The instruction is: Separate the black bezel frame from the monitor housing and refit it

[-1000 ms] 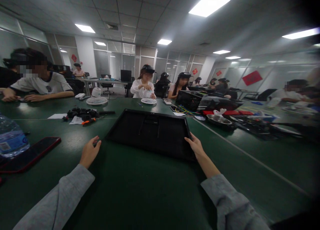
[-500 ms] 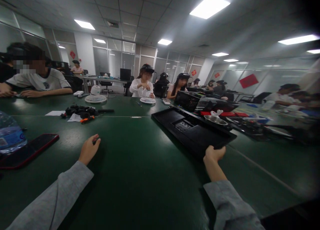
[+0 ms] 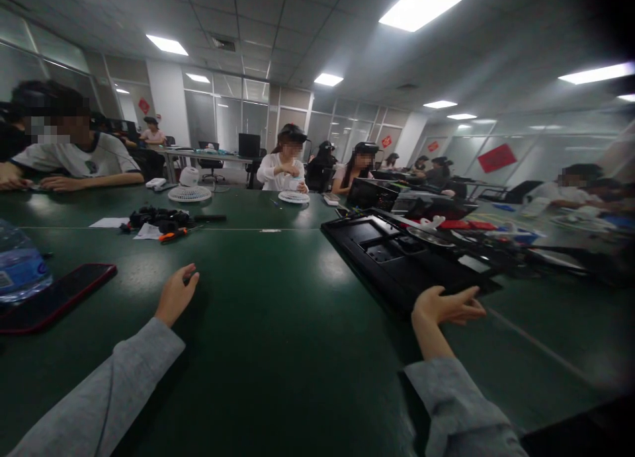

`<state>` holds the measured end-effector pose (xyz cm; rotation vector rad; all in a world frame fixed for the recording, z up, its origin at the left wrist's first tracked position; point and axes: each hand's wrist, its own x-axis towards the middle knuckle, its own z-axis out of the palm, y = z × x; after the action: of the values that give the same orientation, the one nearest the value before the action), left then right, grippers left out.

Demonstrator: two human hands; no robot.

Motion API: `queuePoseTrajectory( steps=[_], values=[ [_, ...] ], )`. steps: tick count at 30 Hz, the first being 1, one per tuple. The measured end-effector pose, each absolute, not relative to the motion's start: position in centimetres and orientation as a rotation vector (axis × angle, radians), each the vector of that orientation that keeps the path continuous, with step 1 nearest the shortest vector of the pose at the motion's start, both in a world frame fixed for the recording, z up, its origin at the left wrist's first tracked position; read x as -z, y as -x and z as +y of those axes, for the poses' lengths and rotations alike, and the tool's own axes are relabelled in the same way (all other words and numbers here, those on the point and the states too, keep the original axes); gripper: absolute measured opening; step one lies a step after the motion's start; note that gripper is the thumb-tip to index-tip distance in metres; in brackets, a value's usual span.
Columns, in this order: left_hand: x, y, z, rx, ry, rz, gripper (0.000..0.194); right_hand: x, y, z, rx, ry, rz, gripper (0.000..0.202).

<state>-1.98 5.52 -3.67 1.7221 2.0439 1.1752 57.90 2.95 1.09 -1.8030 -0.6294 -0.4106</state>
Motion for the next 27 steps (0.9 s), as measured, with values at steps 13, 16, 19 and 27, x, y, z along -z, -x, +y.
queuePoseTrajectory(
  steps=[13, 16, 19, 27],
  values=[
    [3.6, 1.7, 5.4, -1.437, -1.661, 1.947, 0.060, -3.6, -50.3, 4.4, 0.804, 1.258, -1.420, 0.064],
    [3.3, 1.7, 5.3, -1.549, -1.683, 1.999, 0.068, -3.8, -48.7, 4.2, 0.615, 1.232, -1.396, 0.069],
    [3.1, 1.5, 5.3, -1.643, -1.696, 2.084, 0.080, -4.0, -47.9, 4.3, 0.323, 1.259, -1.325, 0.072],
    [2.9, 0.7, 4.7, -1.525, -1.875, 2.214, 0.074, 0.1, -50.6, 8.3, -0.490, 1.383, -1.475, 0.080]
  ],
)
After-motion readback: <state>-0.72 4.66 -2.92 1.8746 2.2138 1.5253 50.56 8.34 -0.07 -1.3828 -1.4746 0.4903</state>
